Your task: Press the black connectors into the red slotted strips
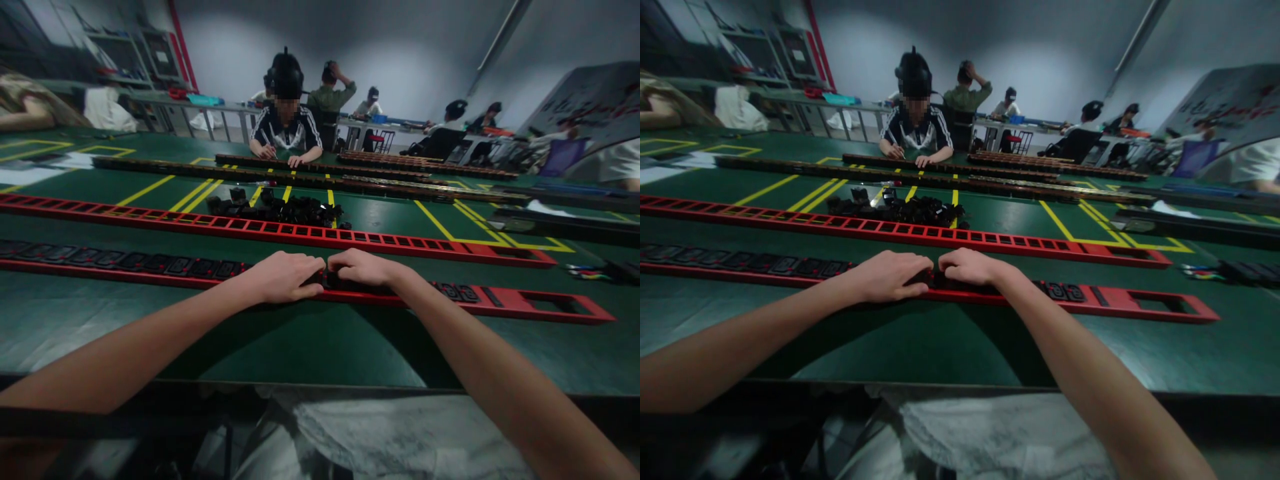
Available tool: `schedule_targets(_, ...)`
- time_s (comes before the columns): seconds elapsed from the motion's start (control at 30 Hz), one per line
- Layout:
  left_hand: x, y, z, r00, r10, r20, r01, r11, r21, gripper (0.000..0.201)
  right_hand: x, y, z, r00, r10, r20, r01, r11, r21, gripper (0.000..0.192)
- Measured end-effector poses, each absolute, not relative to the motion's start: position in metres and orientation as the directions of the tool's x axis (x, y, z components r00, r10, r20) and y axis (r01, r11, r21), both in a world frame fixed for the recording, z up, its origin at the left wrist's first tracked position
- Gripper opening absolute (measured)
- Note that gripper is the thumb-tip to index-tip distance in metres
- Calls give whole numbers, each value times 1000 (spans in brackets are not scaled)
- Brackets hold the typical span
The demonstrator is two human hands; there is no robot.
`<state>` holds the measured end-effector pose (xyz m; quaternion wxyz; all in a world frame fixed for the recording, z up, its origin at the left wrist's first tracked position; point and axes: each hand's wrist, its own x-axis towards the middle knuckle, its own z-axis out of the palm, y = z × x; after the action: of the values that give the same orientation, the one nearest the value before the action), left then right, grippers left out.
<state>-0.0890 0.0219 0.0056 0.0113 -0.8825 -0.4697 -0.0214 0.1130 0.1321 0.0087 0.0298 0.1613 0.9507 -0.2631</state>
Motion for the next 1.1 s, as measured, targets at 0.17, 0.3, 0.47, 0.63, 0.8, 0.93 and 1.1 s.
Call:
schedule_targets(0.17,-89,22,5,555,830,57,832,-555,-6,33,112,131,9,-949,284,-140,316,821,-475,9)
schedule_targets(0.3,-90,22,5,557,828,59,830,-558,-4,33,111,130,11,-947,290,-137,320,832,-452,9)
schedule_targets(0.47,-92,22,5,598,798,79,800,-600,-2,39,111,126,13,-939,313,-142,343,825,-449,20)
schedule_targets(0.63,-93,22,5,607,792,70,794,-608,-2,38,108,120,14,-902,402,-158,430,805,-409,41)
schedule_targets(0.8,-93,22,5,603,794,81,797,-605,0,34,107,117,15,-896,408,-178,445,829,-339,41)
schedule_targets(0.93,-93,22,4,596,799,80,801,-599,11,36,106,114,17,-897,409,-167,442,845,-302,49)
schedule_targets(1.1,-93,23,2,603,793,85,796,-605,-2,38,106,107,20,-887,431,-166,458,867,-198,54)
